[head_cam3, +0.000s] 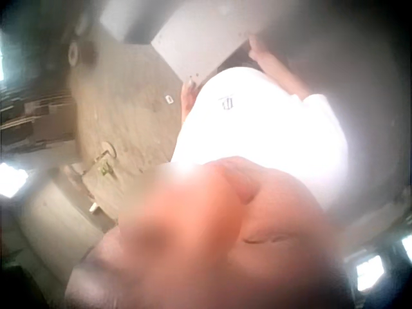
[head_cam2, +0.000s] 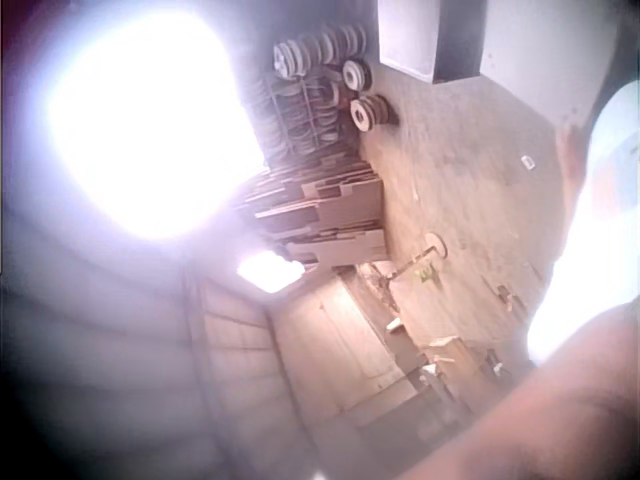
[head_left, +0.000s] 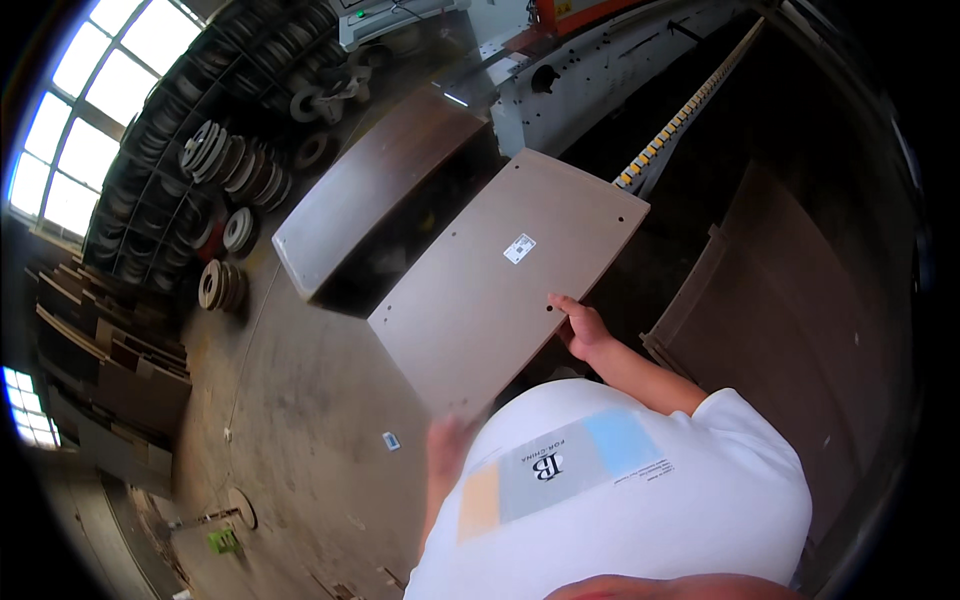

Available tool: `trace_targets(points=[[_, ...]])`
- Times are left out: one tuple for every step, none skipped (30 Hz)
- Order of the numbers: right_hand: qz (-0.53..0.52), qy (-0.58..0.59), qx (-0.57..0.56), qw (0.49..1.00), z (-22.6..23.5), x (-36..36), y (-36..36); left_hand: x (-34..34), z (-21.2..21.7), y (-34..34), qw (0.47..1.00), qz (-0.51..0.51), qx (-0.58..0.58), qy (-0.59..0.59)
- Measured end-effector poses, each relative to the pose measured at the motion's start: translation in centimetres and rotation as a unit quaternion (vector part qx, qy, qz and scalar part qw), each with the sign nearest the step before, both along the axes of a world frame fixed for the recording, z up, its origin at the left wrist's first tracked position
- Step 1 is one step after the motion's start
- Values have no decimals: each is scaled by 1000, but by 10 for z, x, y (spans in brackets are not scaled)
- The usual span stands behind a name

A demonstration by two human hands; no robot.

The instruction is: The person repeatedly picks up large rectangular wood panels from a stack, carries them to a machine, places them on the machine's surface, and then returns to the stack. This cycle is repeated multiple times throughout the video.

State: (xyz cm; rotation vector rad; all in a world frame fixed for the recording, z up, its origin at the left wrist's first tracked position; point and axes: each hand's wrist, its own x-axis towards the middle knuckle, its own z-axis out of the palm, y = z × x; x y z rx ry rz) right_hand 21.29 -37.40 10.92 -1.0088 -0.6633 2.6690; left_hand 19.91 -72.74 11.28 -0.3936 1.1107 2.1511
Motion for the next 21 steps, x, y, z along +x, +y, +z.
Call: trace_targets(points=[[-5,5,4,1000,-9,-28,9,-35,-15,2,1000,-16,18,-9],[-28,-2,5,1000,-16,-55,14,-72,-10,12,999,-34,13,4],[-45,-10,10,999,-19,-78,19,-102,3,29,999,-46,11,16],[-64,-19,15,998,-21,-99,25,-131,9,43,998,-60,10,29],[-65,-17,25,997,-21,-120,32,-160,7,52,996,-79,23,28],[-67,-15,35,997,-20,-138,41,-189,4,61,994,-98,37,27],[-69,-14,46,996,-19,-156,51,-217,1,71,991,-118,52,26],[-79,-14,46,996,-10,-174,56,-242,1,78,990,-129,52,26],[-90,-14,44,995,4,-188,59,-266,2,86,988,-142,50,25],[-100,-13,42,994,13,-203,65,-287,1,94,987,-154,47,25],[-104,-4,41,994,8,-210,74,-305,-6,100,986,-165,37,10],[-99,9,42,994,-14,-229,99,-332,-31,114,985,-168,28,-1],[-98,22,49,994,-26,-239,115,-351,-46,125,984,-175,23,-12],[-102,26,53,993,-32,-253,126,-367,-46,138,981,-192,36,-15],[-113,23,51,992,-37,-266,141,-381,-48,156,981,-190,38,-14],[-124,19,49,991,-42,-282,161,-396,-52,180,982,-186,40,-13],[-131,12,41,991,-48,-298,177,-404,-51,198,983,-178,35,-16],[-123,25,36,991,-64,-318,204,-422,-71,223,984,-171,46,-26],[-127,19,38,991,-78,-337,232,-434,-89,245,984,-173,43,-32],[-134,13,34,990,-90,-352,252,-444,-96,262,983,-177,36,-40],[-142,8,32,989,-97,-364,268,-451,-101,278,982,-182,29,-47]])
